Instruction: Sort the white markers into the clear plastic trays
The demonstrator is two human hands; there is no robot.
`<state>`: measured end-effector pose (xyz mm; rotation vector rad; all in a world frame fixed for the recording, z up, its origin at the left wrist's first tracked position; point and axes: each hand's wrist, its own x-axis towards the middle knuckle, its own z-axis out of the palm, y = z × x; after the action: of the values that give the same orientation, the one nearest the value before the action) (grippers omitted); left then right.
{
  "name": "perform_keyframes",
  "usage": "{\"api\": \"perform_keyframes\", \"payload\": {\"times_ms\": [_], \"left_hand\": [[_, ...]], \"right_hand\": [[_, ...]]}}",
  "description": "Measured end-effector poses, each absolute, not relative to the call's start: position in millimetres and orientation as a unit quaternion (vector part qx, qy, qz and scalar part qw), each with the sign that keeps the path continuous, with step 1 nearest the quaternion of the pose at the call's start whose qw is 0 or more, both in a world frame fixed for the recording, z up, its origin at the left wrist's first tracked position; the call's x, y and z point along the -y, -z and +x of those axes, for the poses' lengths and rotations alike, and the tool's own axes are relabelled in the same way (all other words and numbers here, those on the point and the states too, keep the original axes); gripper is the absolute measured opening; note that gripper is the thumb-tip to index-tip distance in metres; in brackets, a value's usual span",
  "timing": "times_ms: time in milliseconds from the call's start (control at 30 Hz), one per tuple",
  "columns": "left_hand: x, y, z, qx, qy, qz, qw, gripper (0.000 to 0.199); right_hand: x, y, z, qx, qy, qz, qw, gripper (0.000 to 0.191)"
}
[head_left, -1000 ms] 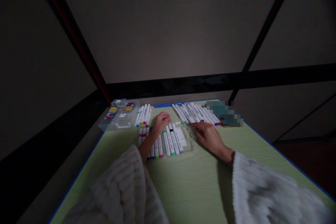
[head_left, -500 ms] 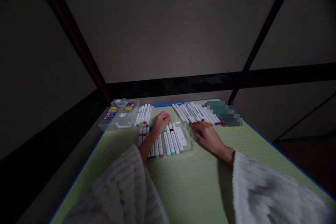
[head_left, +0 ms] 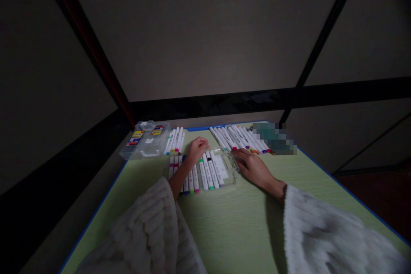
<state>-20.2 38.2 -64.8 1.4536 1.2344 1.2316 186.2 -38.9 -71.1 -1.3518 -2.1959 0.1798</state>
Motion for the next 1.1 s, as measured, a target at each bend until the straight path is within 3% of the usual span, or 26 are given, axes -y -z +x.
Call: {"api": "perform_keyframes", "payload": {"times_ms": [800,1033,1100], "left_hand": [[-38,68,-21,-0.484,-0.481,0.617,0.391,0.009],[-40,50,-29,-0.512,-0.488,0.619,0.340,0.007],[-42,40,-39,-0.550,-0.474,0.628,0.282,0.007]], "right_hand": [[40,72,188,0.817,-0.049,-0.506,0.271,0.030],[39,74,190,0.819,-0.054,-0.502,0.274,0.027],[39,74,190,0.818,-0.057,-0.501,0.276,0.027]]}}
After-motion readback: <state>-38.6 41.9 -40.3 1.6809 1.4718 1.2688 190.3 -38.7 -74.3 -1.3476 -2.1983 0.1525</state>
